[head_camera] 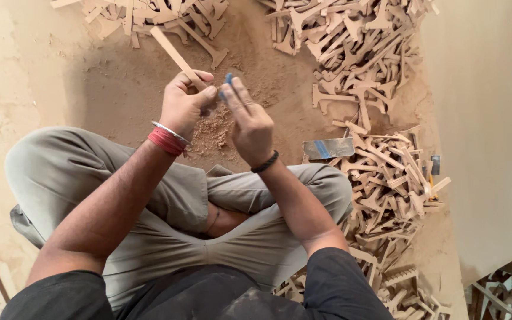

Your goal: The person sits cross-legged on the workshop floor and sands small wooden cutout pieces one at a time, holding each piece against a small blue sanding block and rubbing the edges, then setting the finished piece onto a large pile of similar cutouts beside them.

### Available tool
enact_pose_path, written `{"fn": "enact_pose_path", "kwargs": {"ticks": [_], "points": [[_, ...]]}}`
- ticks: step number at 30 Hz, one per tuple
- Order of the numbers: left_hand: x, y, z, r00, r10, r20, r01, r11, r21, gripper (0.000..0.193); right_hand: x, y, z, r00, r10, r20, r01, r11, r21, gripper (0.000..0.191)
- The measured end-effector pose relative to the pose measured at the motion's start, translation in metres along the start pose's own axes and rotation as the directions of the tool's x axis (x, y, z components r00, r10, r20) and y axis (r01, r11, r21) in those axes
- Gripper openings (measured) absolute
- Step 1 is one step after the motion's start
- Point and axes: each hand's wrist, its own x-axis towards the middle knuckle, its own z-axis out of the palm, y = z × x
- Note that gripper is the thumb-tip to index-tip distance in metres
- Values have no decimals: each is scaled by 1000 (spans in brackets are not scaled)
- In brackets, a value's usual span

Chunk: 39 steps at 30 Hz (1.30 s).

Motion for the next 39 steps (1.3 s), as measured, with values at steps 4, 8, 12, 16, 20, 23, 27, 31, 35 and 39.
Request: {"fn": "enact_pose_path", "kwargs": {"ticks": [4,8,12,16,20,23,27,31,35,39], "points": [[2,7,-2,991,-130,-26,126,983,-131,18,1,-7,6,997,-36,62,43,993,-111,47],[2,9,-3,999,-38,13,39,995,-94,16,-4,-10,17,999,-25,23,28,985,-170,46],[2,12,-7,990,-108,-92,95,986,-140,12,-9,-14,23,993,-113,17,114,982,-148,45],[2,12,-7,997,-60,-47,56,995,-88,14,-6,-4,17,992,-127,13,127,965,-227,48],[2,8,-2,1000,-4,-23,2,996,-87,13,-11,9,13,993,15,-119,-28,994,-106,50],[0,8,-2,992,-113,-53,106,987,-123,12,-17,19,19,972,-232,-41,229,971,-73,44],[-2,7,-4,996,-71,-52,64,991,-114,13,-8,40,18,997,61,-50,-74,939,-337,13],[1,4,-3,995,-91,-26,87,987,-135,13,-5,36,5,974,89,-207,-110,990,-90,43],[4,5,-4,970,-240,-19,223,925,-309,12,-2,16,0,943,-326,-66,316,940,-126,35],[1,8,-4,986,-144,-89,119,964,-236,12,11,10,6,994,-37,-100,19,984,-178,48]]}}
